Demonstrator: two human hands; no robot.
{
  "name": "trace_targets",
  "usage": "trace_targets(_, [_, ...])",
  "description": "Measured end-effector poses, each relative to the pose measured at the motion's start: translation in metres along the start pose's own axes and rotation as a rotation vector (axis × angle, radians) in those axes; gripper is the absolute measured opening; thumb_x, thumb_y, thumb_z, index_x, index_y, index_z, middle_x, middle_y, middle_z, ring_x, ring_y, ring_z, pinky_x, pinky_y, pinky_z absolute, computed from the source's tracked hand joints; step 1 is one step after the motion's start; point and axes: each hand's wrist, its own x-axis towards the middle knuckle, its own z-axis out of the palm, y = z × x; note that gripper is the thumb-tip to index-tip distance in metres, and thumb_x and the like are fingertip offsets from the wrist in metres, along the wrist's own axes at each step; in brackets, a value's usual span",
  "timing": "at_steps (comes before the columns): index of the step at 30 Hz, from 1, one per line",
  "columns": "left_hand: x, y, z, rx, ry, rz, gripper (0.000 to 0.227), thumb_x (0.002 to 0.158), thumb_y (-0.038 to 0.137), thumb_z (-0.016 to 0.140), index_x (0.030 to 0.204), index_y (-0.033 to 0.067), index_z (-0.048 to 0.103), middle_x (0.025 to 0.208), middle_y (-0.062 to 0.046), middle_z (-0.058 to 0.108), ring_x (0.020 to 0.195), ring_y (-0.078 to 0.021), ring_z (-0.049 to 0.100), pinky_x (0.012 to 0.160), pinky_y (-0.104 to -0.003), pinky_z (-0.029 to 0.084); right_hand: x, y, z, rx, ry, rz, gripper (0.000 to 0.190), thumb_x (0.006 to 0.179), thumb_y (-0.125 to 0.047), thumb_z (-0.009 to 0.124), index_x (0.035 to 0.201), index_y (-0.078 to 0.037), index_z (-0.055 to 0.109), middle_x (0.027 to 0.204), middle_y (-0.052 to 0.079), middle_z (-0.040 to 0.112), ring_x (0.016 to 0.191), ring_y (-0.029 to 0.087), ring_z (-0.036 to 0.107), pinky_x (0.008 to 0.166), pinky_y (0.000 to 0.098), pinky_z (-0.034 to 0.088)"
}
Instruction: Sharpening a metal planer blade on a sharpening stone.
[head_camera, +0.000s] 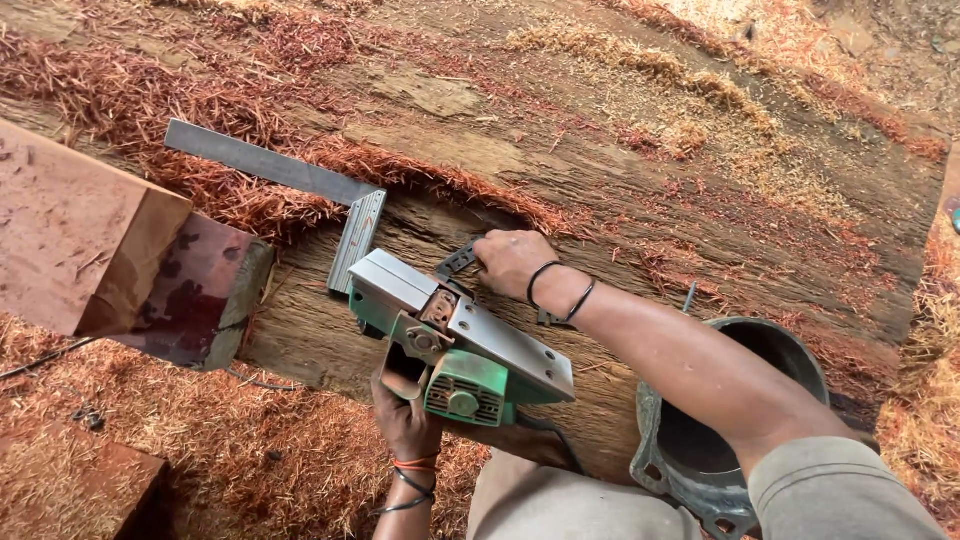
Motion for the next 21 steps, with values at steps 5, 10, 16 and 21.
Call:
trace_targets(5, [0.001,0.002,0.001,0.036,0.011,0.073,0.036,0.099,0.019,0.066,0.129,0.0012,0.058,0.122,-0.014,0.063,0.112,-0.0279,0.063,0.096,-0.036,0.049,-0.029,0.017,-0.014,0.074,-0.016,0.094,0.034,0.092,-0.039,0.064,0.113,-0.012,0.065,0.109,0.010,0.067,0.108,0.029,0.065,0.091,0.0451,0.053])
trace_targets(10, [0.001,0.004,0.001,0.041,0.010,0.111,0.035,0.100,0.019,0.066,0.129,0.0013,0.059,0.123,-0.014,0.063,0.115,-0.0295,0.061,0.100,-0.038,0.047,-0.088,0.050,-0.012,0.015,-0.101,0.259,0.040,0.097,-0.047,0.062,0.117,-0.013,0.064,0.113,0.013,0.065,0.108,0.032,0.064,0.092,0.0479,0.053])
trace_targets(16, [0.000,0.000,0.002,0.059,0.024,0.056,0.035,0.097,0.019,0.067,0.127,0.0011,0.059,0.120,-0.014,0.063,0.111,-0.0291,0.061,0.097,-0.038,0.047,-0.131,0.068,0.020,-0.027,-0.052,0.164,0.040,0.086,-0.039,0.071,0.112,-0.010,0.063,0.109,0.012,0.064,0.107,0.034,0.065,0.090,0.0481,0.054])
trace_targets(21, [-0.003,-0.007,0.003,0.016,0.029,0.092,0.025,0.101,0.015,0.064,0.122,0.0013,0.061,0.119,-0.013,0.062,0.111,-0.0290,0.060,0.100,-0.038,0.046,-0.131,0.062,0.028,-0.041,0.004,0.153,0.039,0.085,-0.034,0.074,0.111,-0.008,0.062,0.109,0.014,0.063,0.105,0.036,0.064,0.090,0.0491,0.053])
